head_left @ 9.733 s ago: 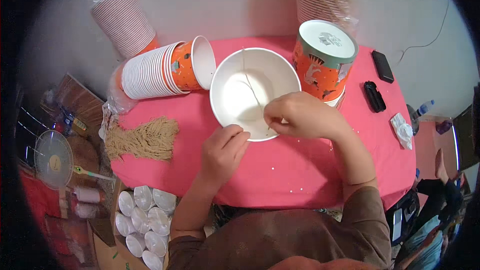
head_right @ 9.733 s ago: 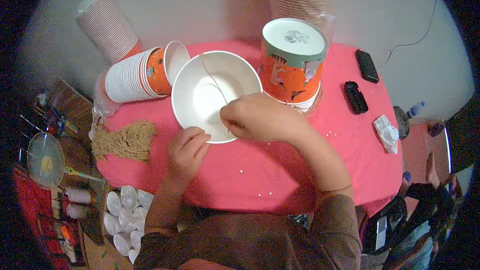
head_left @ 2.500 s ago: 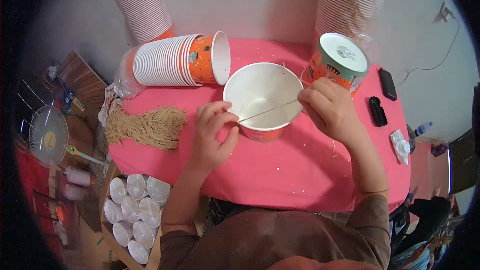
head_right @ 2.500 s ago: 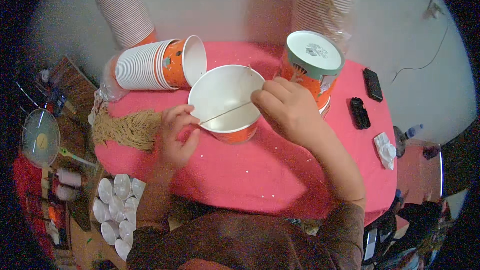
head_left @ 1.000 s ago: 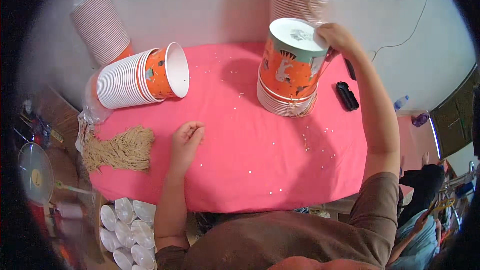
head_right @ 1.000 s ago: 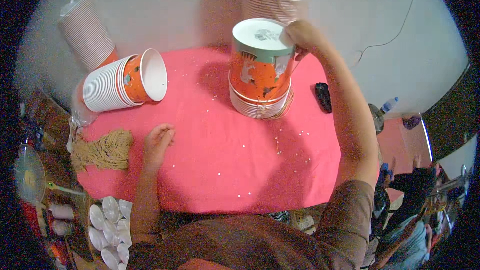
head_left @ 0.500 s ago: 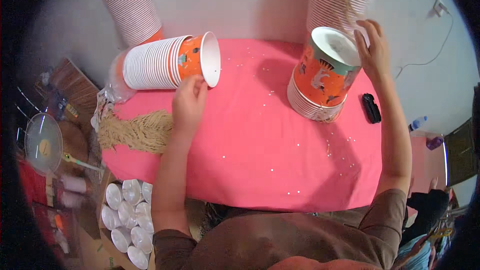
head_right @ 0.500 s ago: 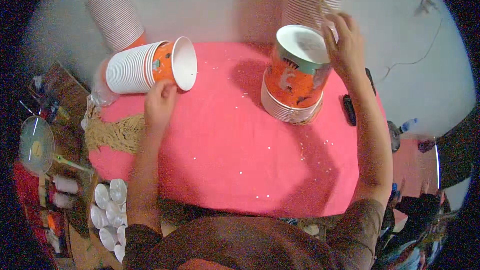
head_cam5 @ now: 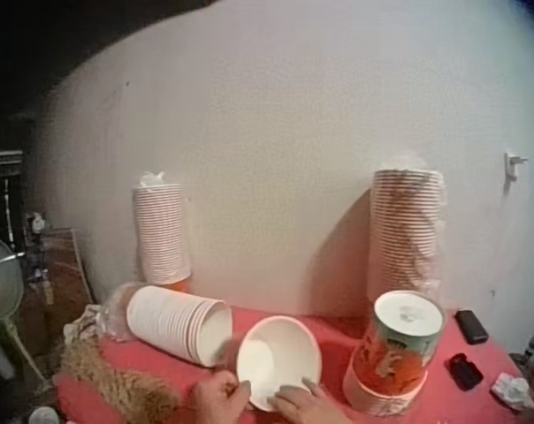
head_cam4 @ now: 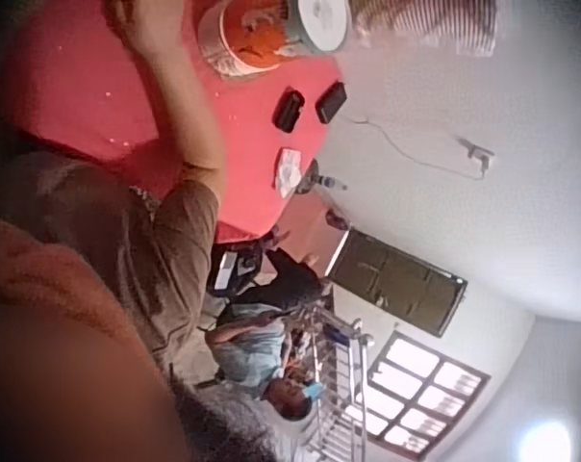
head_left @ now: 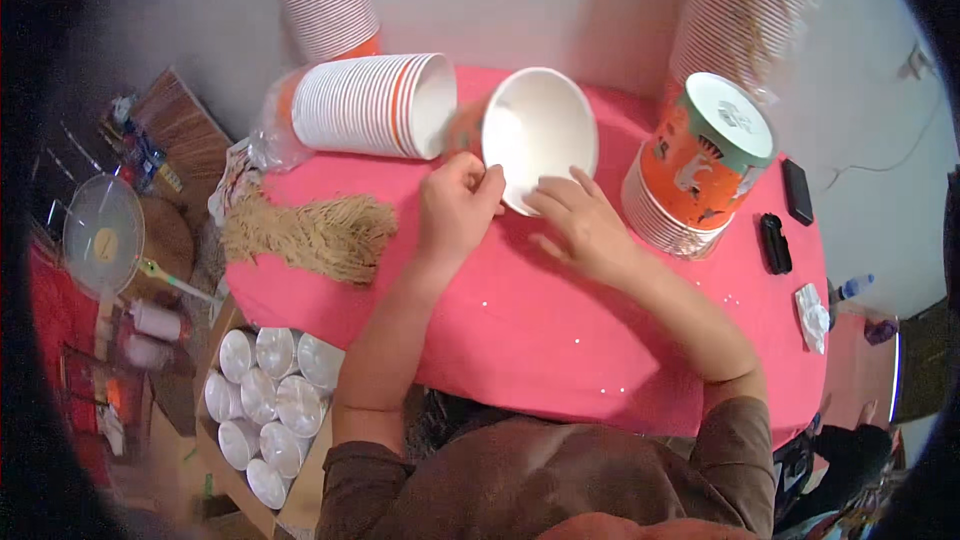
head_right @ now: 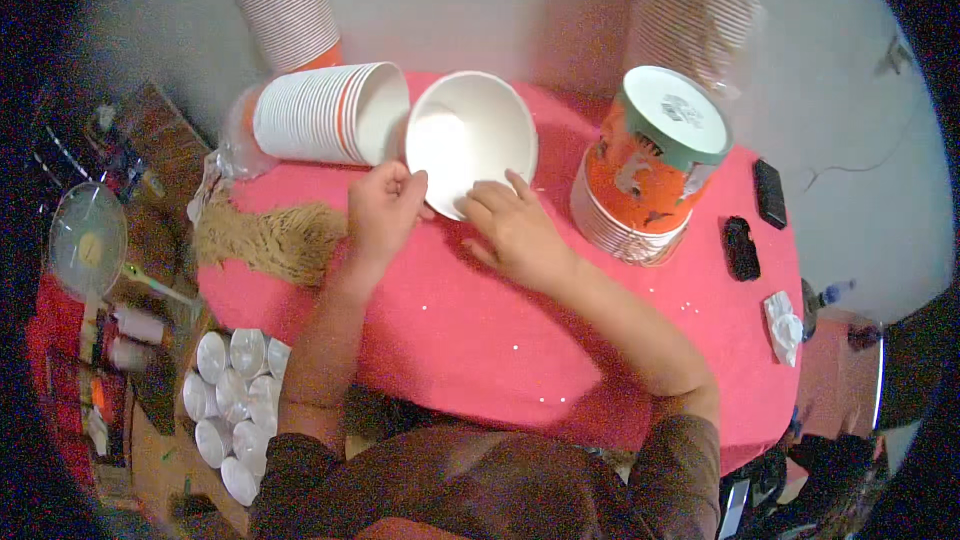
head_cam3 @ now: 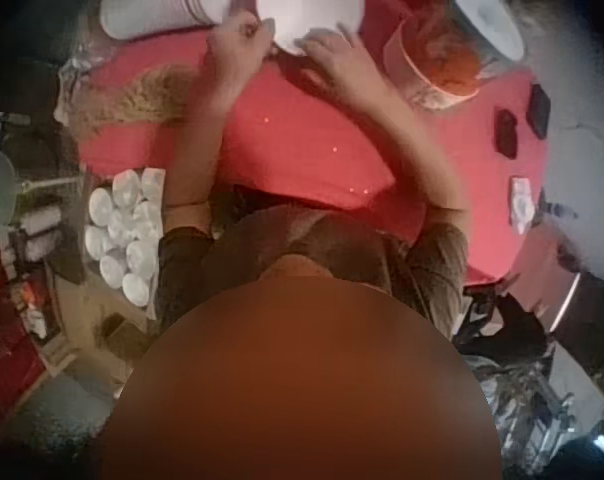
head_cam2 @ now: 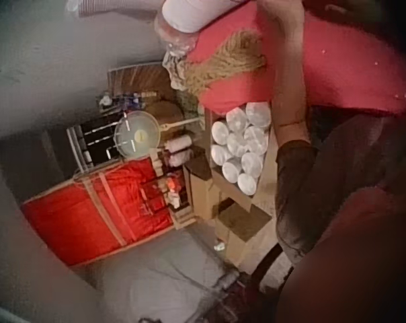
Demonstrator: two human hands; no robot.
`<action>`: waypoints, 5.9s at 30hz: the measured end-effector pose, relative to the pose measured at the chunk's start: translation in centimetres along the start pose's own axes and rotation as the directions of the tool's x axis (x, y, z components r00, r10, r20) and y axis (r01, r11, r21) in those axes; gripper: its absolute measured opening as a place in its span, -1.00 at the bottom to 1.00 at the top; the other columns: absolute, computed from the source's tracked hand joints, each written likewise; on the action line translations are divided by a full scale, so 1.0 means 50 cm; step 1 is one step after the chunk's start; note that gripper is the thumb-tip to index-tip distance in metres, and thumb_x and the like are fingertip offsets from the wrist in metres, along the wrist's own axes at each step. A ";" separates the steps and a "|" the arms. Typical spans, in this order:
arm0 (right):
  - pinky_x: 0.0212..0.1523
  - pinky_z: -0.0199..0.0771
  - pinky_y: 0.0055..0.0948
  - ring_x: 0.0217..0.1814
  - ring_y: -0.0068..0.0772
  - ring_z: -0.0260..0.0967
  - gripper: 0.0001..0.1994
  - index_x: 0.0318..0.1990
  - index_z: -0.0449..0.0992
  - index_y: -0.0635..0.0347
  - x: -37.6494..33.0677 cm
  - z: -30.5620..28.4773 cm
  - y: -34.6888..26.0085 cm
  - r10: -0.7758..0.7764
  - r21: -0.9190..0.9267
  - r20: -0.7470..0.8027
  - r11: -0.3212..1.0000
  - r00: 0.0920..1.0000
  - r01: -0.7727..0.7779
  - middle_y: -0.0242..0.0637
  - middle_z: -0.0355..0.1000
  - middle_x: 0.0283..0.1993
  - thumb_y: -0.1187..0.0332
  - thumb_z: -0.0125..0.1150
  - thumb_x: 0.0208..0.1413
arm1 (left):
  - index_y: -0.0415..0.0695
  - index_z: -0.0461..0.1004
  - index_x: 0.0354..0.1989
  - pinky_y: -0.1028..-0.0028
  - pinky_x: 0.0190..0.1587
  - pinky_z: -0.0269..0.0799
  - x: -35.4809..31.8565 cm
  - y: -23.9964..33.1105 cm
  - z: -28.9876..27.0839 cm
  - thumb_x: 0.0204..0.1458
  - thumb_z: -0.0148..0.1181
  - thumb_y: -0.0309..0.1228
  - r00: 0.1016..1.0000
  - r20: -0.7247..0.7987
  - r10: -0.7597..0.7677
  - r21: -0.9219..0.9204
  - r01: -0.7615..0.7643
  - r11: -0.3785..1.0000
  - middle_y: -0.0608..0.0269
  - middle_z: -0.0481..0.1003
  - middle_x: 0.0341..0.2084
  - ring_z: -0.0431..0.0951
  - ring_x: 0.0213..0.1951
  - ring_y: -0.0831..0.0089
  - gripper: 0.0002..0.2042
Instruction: Attaching rubber bands to the edges of paper buckets.
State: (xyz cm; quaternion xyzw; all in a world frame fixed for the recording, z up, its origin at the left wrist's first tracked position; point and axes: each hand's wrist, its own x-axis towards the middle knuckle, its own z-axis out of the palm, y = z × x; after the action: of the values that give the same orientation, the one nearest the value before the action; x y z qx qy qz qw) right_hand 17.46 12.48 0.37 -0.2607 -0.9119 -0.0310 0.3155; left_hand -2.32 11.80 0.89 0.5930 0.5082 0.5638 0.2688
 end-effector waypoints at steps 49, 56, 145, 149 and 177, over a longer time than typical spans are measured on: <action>-0.30 0.44 -0.14 -0.34 -0.02 0.47 -0.80 -0.21 0.50 0.25 0.025 -0.146 -0.087 0.168 0.251 0.101 0.949 0.981 -0.188 -0.09 0.50 -0.35 0.32 0.22 0.09 | -0.22 0.52 -0.37 0.42 -0.49 0.41 -0.164 0.045 -0.045 -0.03 0.23 -0.58 0.981 0.039 0.192 0.251 -0.195 0.948 0.15 0.48 -0.54 0.53 -0.52 0.33 -0.94; -0.17 0.42 -0.17 -0.26 -0.04 0.46 -0.72 -0.21 0.52 0.23 0.001 -0.182 -0.048 0.048 0.184 0.323 0.976 0.945 -0.113 -0.12 0.47 -0.36 0.43 0.33 -0.14 | -0.21 0.52 -0.38 0.46 -0.54 0.37 -0.161 0.032 -0.044 -0.05 0.24 -0.59 0.972 0.057 0.230 0.178 -0.237 0.955 0.17 0.46 -0.57 0.50 -0.59 0.39 -0.93; 0.28 0.12 0.04 0.04 -0.21 0.35 -0.93 -0.35 0.45 0.23 -0.048 -0.225 -0.007 0.185 0.114 0.351 0.965 0.918 -0.238 -0.25 0.43 -0.20 0.44 0.18 0.09 | -0.32 0.53 -0.27 0.63 -0.42 0.38 -0.122 0.124 -0.036 0.11 0.15 -0.58 0.916 0.142 0.374 0.065 -0.386 0.920 0.30 0.54 -0.47 0.46 -0.51 0.63 -0.92; -0.14 0.38 -0.23 -0.17 -0.12 0.40 -0.94 -0.33 0.40 0.29 -0.024 -0.228 -0.030 0.138 0.361 0.235 0.907 0.962 -0.218 -0.17 0.42 -0.29 0.49 0.13 0.12 | -0.28 0.56 -0.25 0.64 -0.46 0.32 -0.121 0.121 -0.015 0.10 0.17 -0.57 0.964 0.247 -0.101 -0.168 0.145 0.975 0.33 0.52 -0.52 0.43 -0.51 0.70 -0.91; -0.12 0.30 -0.26 -0.21 -0.24 0.39 -0.84 -0.35 0.50 0.15 0.011 -0.164 -0.051 -0.064 0.157 -0.158 0.984 0.985 0.089 -0.35 0.42 -0.34 0.48 0.35 -0.12 | -0.24 0.53 -0.28 0.73 -0.50 0.14 -0.097 0.082 -0.015 0.14 0.14 -0.50 0.918 0.369 -0.144 -0.357 0.283 0.890 0.51 0.42 -0.54 0.30 -0.52 0.82 -0.91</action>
State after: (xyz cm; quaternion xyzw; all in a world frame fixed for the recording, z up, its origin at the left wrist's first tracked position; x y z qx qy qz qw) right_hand 20.42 8.75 7.54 -0.1958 -0.8939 0.0119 0.4030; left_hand -1.06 5.83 2.77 0.5507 0.3910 0.5148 0.5281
